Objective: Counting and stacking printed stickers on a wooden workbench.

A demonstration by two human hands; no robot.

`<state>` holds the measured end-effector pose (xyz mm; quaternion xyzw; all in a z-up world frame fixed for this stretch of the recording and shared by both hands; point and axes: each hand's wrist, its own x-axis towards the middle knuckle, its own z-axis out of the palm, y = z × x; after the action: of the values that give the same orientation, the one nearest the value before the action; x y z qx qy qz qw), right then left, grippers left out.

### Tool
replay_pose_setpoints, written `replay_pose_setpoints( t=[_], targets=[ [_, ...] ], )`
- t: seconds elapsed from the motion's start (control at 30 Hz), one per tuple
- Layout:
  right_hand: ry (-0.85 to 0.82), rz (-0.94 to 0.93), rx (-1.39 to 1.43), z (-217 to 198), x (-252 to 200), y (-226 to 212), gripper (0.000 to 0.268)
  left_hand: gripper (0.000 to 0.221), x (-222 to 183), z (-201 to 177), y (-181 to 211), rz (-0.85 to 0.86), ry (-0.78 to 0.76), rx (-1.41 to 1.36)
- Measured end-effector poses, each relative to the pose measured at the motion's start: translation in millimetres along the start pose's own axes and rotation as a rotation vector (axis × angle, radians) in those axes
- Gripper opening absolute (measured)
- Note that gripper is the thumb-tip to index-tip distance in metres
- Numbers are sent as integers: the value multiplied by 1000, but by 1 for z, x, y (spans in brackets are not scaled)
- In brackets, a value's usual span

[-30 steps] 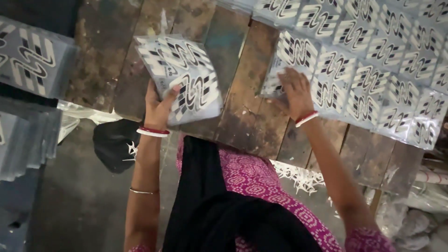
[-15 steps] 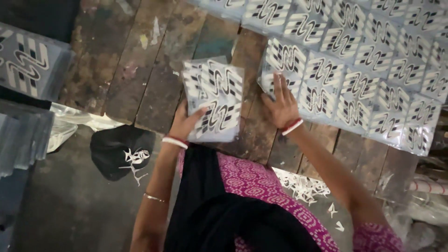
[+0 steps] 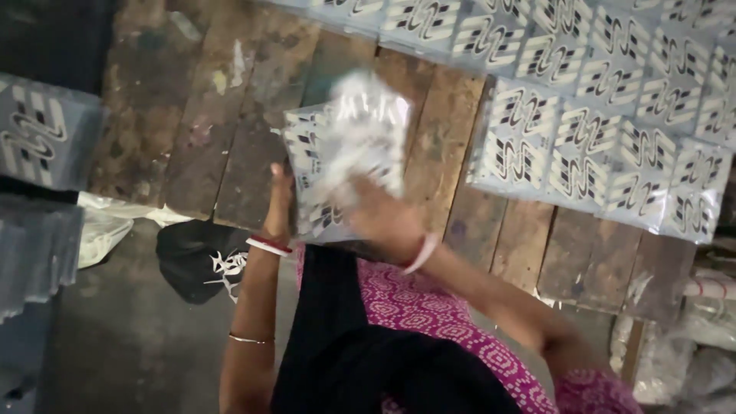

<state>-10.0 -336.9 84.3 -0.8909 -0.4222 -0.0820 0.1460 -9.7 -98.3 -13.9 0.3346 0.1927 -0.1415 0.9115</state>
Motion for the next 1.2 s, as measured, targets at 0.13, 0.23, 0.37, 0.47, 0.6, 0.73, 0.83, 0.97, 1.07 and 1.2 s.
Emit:
replay_pose_setpoints(
  t=[0.13,0.23,0.37,0.47,0.6,0.73,0.83,0.97,1.07,1.2],
  targets=[
    [197,-96,-305,13,3,-22,49,74,14,-33,-22,25,90,377],
    [-200,35,291,-30,-19,34,56,62,-2,3,-14,167,206,802],
    [13,329,244,-57,-102,150,77,62,-23,46,-6,312,80,593],
    [77,419,26,-48,-145,199,104,60,-25,73,1,316,18,535],
    [-57,409,-117,-49,-150,209,100,63,-11,106,-8,259,-75,412],
    [-75,298,-306,-31,-161,221,94,62,11,114,-33,218,-160,435],
    [-33,152,-372,-20,-170,219,82,57,33,92,-58,240,-166,690],
    [-58,55,-559,-24,-166,199,72,53,59,54,-80,234,-171,810],
    [20,273,-516,-1,-182,198,72,51,59,48,-80,187,-150,817],
    [202,549,-204,-8,-185,196,60,55,54,61,-70,180,-119,844]
  ],
)
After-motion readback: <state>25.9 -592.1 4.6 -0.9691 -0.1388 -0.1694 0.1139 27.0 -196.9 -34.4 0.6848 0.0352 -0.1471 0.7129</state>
